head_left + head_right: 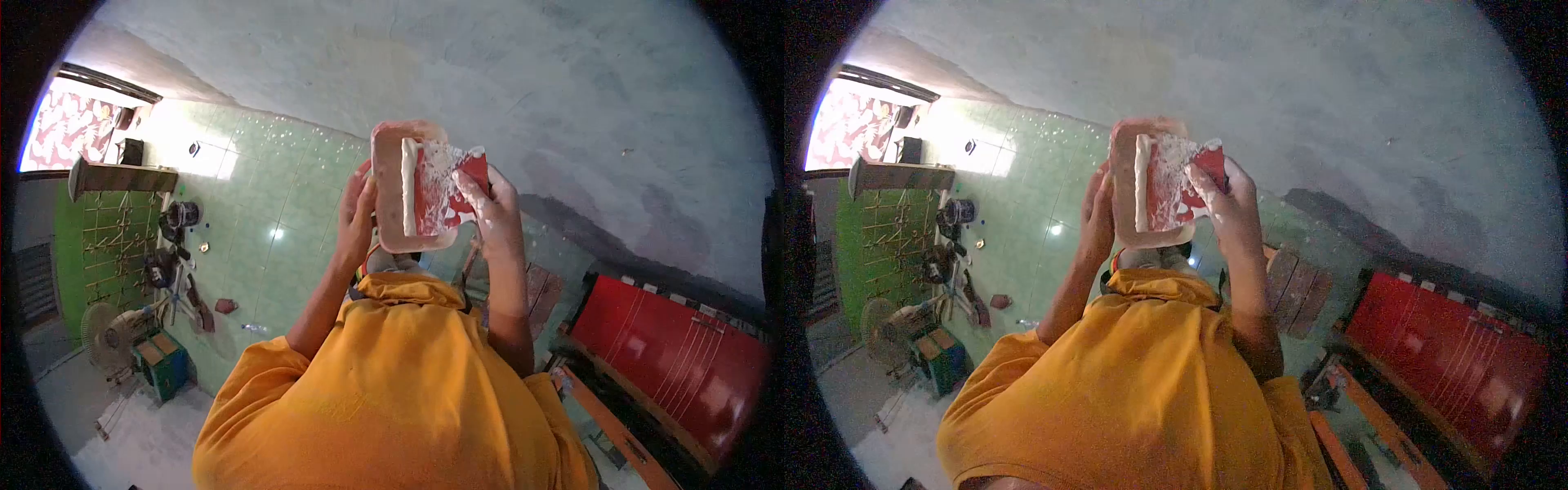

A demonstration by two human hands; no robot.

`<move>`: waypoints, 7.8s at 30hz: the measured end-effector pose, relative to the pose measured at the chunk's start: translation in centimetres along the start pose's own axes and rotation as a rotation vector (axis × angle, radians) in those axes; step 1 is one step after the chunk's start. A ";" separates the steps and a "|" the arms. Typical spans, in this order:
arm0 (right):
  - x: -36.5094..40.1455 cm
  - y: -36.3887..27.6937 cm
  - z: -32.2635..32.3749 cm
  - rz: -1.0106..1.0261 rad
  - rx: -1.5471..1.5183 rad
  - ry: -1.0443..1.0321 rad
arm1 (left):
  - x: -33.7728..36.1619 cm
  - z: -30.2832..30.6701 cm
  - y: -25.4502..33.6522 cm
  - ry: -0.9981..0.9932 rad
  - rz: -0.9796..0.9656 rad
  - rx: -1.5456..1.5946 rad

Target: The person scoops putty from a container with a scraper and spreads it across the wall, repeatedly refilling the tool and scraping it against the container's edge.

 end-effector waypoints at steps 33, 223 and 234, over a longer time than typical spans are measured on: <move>-8.5 -54.8 -11.4 1.876 2.025 0.753 | -7.7 8.4 3.3 -0.152 -0.113 0.092; -6.5 -44.8 -6.0 1.344 1.983 0.103 | -2.6 2.7 2.6 -0.205 -0.072 0.151; -9.3 -43.0 -7.4 1.719 2.024 0.399 | -5.4 4.8 1.5 -0.269 -0.103 0.137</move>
Point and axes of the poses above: each hand's wrist, its own x-axis away from the middle knuckle, its own z-axis out of the back of the hand, y = z × x, the point moved 10 cm from there along -x, towards the middle knuckle, and after that the axes turned 13 degrees about z, right-handed, at the moved point
